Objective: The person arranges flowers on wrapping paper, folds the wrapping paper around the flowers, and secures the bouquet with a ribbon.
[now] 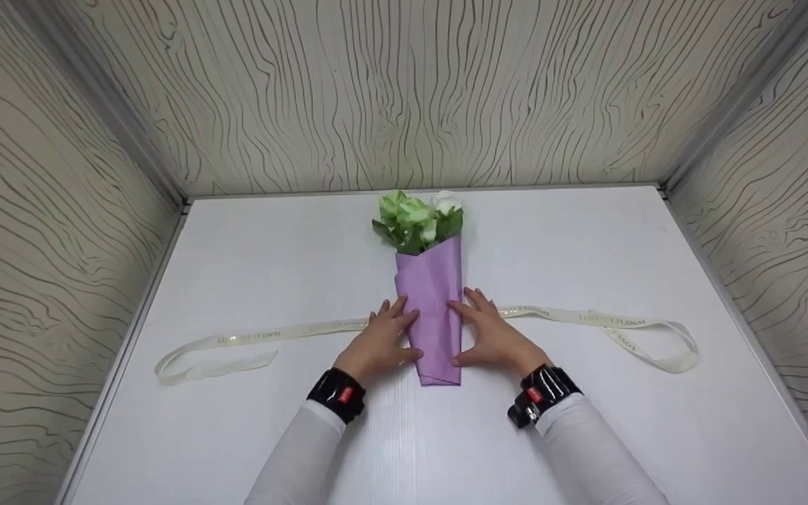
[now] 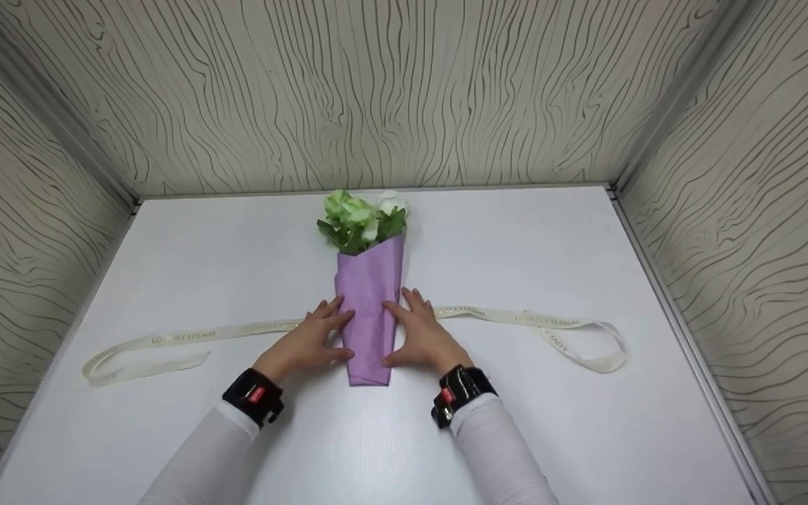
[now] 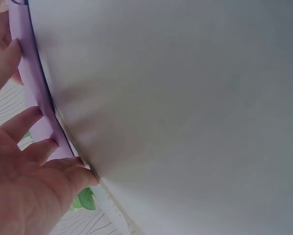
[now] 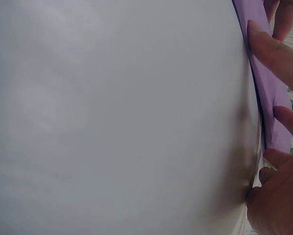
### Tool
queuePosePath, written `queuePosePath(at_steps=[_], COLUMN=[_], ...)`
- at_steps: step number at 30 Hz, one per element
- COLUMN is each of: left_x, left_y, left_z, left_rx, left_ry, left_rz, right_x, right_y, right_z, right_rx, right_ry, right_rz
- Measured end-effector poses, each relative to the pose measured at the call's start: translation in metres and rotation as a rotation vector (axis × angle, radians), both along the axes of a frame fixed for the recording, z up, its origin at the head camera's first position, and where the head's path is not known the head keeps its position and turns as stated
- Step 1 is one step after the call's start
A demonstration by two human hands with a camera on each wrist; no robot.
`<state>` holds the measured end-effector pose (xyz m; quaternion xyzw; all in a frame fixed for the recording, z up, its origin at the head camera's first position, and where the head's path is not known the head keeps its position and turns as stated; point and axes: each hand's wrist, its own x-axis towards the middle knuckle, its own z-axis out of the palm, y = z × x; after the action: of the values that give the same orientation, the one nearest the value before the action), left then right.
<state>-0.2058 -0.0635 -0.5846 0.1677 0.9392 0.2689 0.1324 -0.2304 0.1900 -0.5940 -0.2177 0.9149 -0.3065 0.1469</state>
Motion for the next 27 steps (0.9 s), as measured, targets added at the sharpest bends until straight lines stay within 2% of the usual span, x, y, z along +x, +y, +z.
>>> queuePosePath(at_steps=[4,7,11,13,16,19,23,27], left_x=[-0.001,-0.001,-0.001,0.001,0.005,0.008,0.013,0.017], left_y=[-0.001,-0.003,-0.012,-0.019,-0.033,-0.052,-0.085,-0.118], left_z=[-0.001,-0.002,0.0,0.003,0.009,0.013,0.015,0.013], left_rx=[0.015,0.03,0.079,0.105,0.138,0.143,0.114,0.079], left_ry=[0.006,0.047,0.18,0.251,0.312,0.296,0.228,0.196], left_rz=[0.001,-0.013,-0.017,0.022,0.141,0.315,0.538,0.716], right_x=[0.0,0.001,0.003,0.004,0.004,0.004,0.005,0.009], right_y=[0.0,0.003,0.013,0.02,0.034,0.053,0.086,0.117], right_z=[-0.001,-0.001,0.001,0.002,0.005,0.01,0.014,0.016], right_rx=[-0.002,-0.032,-0.104,-0.15,-0.196,-0.189,-0.102,-0.009], right_ry=[-0.002,-0.001,0.049,0.11,0.218,0.258,0.21,0.159], right_rz=[-0.01,-0.014,-0.035,-0.072,-0.184,-0.358,-0.568,-0.692])
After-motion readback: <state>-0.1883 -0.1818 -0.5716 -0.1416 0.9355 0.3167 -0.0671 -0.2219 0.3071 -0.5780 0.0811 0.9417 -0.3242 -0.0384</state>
